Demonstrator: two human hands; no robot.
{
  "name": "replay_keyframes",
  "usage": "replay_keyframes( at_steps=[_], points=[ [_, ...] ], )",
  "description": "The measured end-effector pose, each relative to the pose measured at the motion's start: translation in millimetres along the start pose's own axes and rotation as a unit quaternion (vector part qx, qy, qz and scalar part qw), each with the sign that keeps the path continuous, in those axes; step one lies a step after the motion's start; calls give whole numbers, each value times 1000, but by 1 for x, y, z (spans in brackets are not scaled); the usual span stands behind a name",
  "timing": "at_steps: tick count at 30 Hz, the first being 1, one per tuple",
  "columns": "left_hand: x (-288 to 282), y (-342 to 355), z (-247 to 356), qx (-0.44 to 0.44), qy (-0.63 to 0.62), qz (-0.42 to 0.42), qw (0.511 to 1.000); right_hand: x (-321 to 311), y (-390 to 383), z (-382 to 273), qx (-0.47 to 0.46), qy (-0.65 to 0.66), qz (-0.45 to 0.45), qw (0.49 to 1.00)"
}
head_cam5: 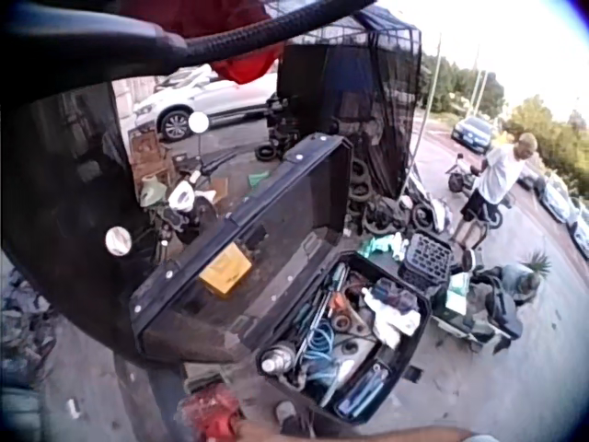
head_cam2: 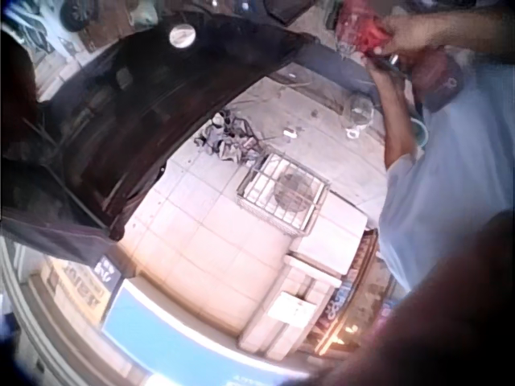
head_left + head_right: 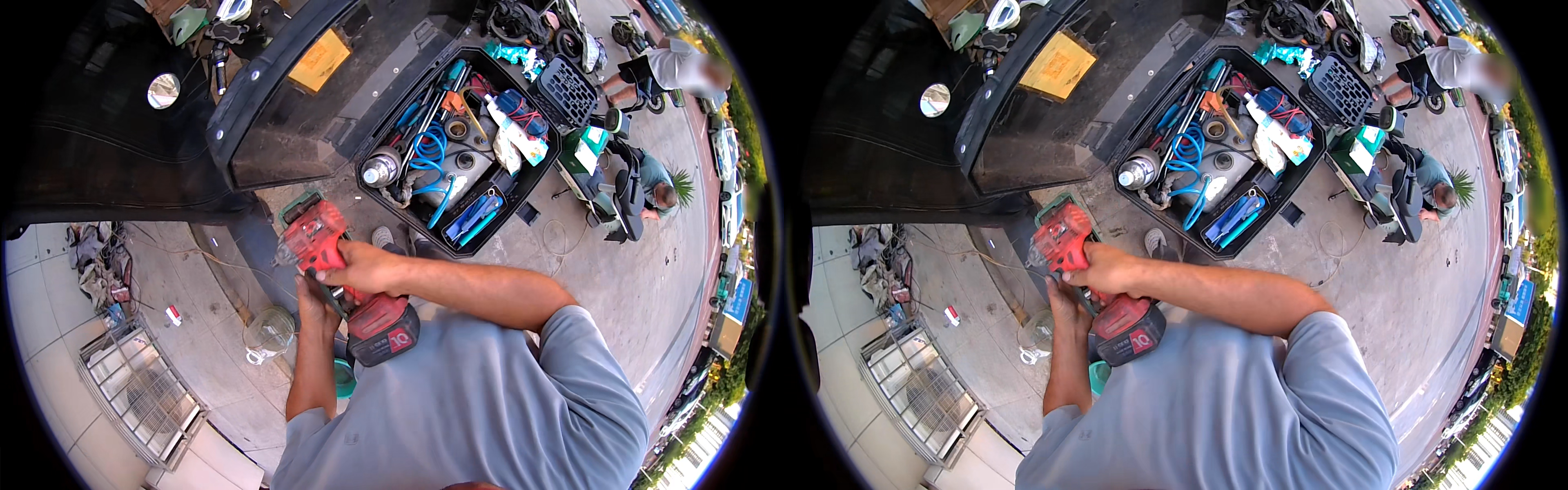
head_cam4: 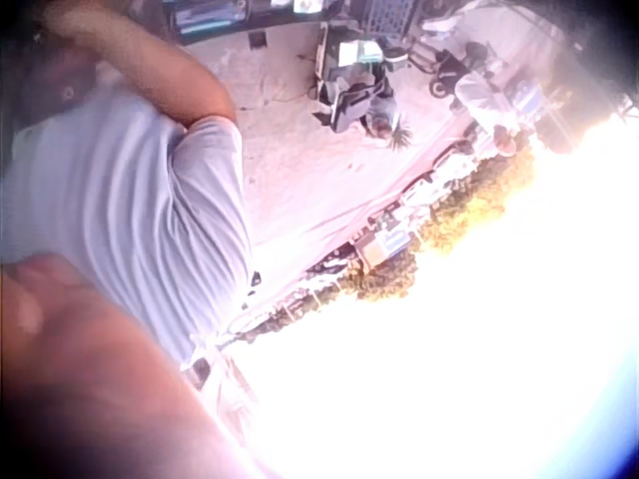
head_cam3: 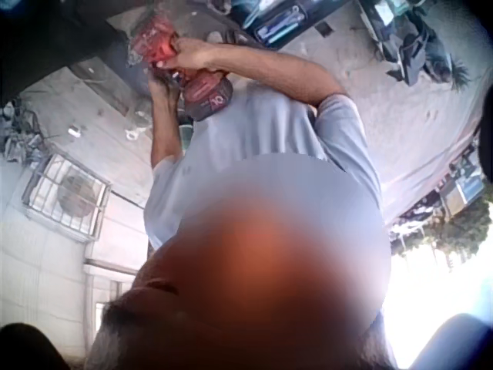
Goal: The person gathers tools from a toolbox, including a power drill and pliers, and moves them to a work area. They then sit on the ground and use a black cylindrical tool to work on a light green scooter part, manipulating it with both hands.
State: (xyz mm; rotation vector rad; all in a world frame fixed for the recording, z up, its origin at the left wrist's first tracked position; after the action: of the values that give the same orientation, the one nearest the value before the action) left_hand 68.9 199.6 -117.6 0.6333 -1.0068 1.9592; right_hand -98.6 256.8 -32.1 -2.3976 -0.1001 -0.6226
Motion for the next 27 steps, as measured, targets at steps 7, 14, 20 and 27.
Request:
replay_keyframes(
  at_steps=[7, 14, 20, 27],
  points=[
    [-5, -1, -18, 44, 43, 113, 992, 5, -22, 20, -131, -496, 117, 850],
    [27, -18, -4, 81, 28, 124, 989, -211, -46, -64, -79, -650, 323, 683],
    [49, -43, 10, 120, 70, 208, 968, -363, 25, -55, 95, -846, 114, 513],
    [64, -61, 5, 142, 75, 242, 957, -357, 44, -51, 99, -808, 73, 576]
  ],
)
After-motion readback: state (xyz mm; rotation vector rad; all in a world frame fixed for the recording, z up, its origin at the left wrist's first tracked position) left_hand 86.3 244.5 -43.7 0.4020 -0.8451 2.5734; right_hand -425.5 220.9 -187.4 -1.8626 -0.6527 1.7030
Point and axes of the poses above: each hand's wrist, its own y-axis towards the middle knuckle, its own x-axis out of the palm, z = x × y, the point moved 2 cm from there along y, towards the middle knuckle, and after that the axes turned 13 degrees about -z, right-handed, at the moved point
